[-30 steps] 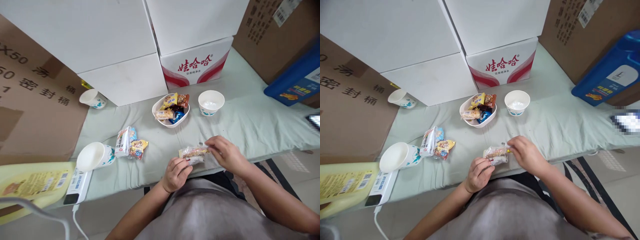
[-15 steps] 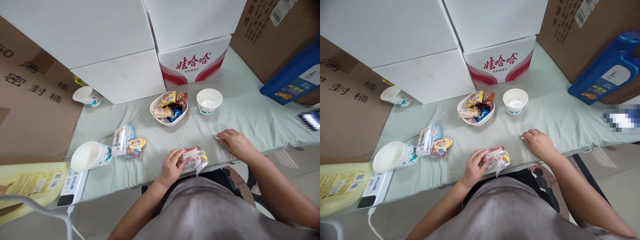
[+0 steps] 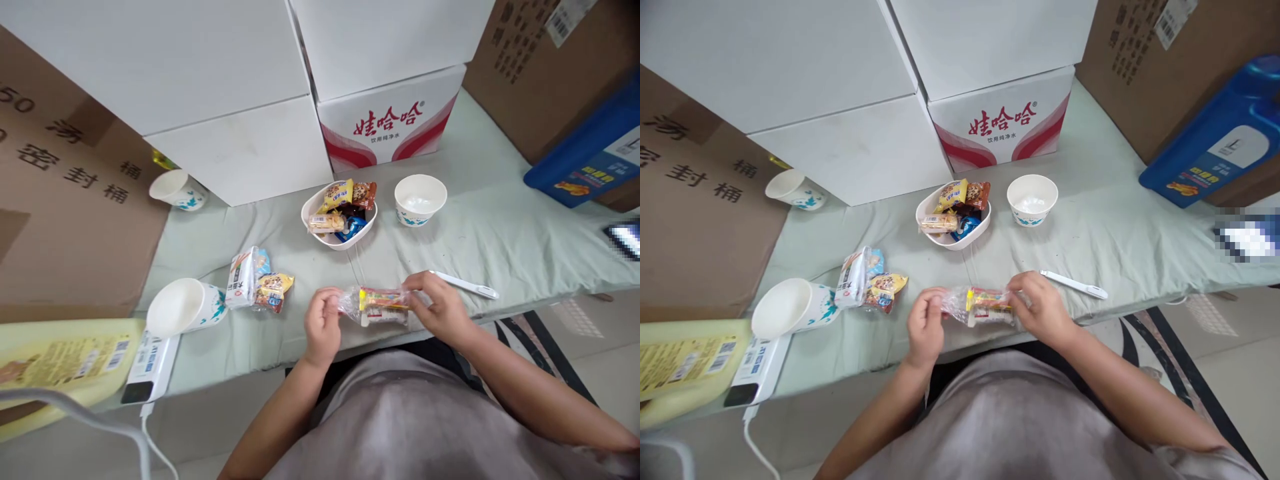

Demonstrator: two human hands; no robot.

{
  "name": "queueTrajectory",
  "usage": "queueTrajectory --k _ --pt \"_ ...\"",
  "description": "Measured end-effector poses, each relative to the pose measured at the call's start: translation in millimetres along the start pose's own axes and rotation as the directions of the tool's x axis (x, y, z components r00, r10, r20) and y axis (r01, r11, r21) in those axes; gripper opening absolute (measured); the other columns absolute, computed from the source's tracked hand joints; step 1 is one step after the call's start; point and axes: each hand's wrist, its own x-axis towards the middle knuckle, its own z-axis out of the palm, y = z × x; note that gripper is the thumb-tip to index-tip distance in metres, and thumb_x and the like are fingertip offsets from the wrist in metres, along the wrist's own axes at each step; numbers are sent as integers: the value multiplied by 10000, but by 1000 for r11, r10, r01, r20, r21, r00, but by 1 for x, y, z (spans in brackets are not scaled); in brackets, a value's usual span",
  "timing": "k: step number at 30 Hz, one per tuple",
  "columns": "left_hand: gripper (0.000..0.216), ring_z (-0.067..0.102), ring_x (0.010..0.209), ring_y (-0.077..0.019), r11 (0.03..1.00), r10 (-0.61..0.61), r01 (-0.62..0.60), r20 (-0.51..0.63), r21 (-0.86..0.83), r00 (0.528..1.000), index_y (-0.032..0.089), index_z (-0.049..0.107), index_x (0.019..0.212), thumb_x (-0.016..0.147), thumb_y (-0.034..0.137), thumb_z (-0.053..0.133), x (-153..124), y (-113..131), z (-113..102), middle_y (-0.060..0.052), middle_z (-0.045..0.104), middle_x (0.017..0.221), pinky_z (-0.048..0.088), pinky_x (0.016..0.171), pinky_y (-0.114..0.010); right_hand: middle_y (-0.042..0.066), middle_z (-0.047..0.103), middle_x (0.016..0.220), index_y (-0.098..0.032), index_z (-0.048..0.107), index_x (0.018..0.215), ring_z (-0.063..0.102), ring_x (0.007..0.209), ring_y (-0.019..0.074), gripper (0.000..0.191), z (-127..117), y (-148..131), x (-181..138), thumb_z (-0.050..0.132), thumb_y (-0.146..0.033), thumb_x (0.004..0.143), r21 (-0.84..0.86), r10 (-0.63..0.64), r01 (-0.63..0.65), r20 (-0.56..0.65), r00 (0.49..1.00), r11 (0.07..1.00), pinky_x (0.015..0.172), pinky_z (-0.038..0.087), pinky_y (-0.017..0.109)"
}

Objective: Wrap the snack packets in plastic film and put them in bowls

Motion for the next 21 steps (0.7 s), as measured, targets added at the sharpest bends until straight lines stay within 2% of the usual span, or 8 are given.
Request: queueTrajectory --k 3,8,11,13,15,17,19,21 --pt "285 553 546 -95 970 -192 160 -176 -184 965 183 594 892 927 460 537 6 -8 -15 16 600 695 453 511 -200 33 654 805 -216 596 879 605 719 163 147 -12 17 -1 543 -346 926 52 195 -190 -120 973 980 663 497 300" --pt "269 586 578 -92 949 -249 195 -214 -247 945 185 544 896 859 431 646 7 -22 -26 27 580 733 460 531 -193 13 647 699 -211 600 839 614 641 156 300 -19 27 0 569 -506 887 139 408 -390 -147 901 910 625 496 297" --pt "209 594 609 -83 977 -141 83 -303 -194 943 201 512 942 884 372 617 4 -21 -28 13 588 827 460 535 -185 9 650 690 -210 571 852 636 598 154 341 -15 28 3 580 -550 869 268 496 -449 -140 857 852 586 515 295" --pt "139 591 645 -87 990 67 -104 -327 -98 943 216 501 986 910 306 576 2 -14 -30 8 582 861 479 569 -203 -7 644 666 -217 536 903 626 530 144 331 -11 27 6 565 -547 883 387 547 -480 -81 833 787 523 513 279" --pt "94 592 682 -111 946 324 -323 -160 32 933 222 519 1009 918 228 541 1 -4 -31 3 587 832 503 616 -241 2 669 720 -230 492 998 649 551 150 316 -6 27 10 532 -531 910 478 558 -481 -23 829 735 510 526 277" --pt "131 613 755 -148 862 462 -487 178 142 869 216 561 1022 903 169 535 2 5 -28 -23 626 833 529 688 -291 68 699 958 -249 442 1117 707 770 183 329 0 26 14 508 -511 929 510 521 -423 -59 852 749 620 575 315" --pt "207 631 907 -198 780 428 -577 467 241 774 208 591 1085 885 163 560 4 9 -21 -67 673 945 539 807 -355 133 605 1247 -260 404 1221 657 1063 216 370 5 22 16 510 -471 936 444 438 -325 -179 881 835 815 573 382" --pt "302 606 1040 -248 715 349 -620 604 323 716 198 585 1175 873 206 598 5 7 -13 -98 673 1075 517 896 -423 137 566 1290 -252 449 1231 603 1145 223 331 8 14 15 519 -397 942 281 304 -232 -246 920 931 914 531 412"
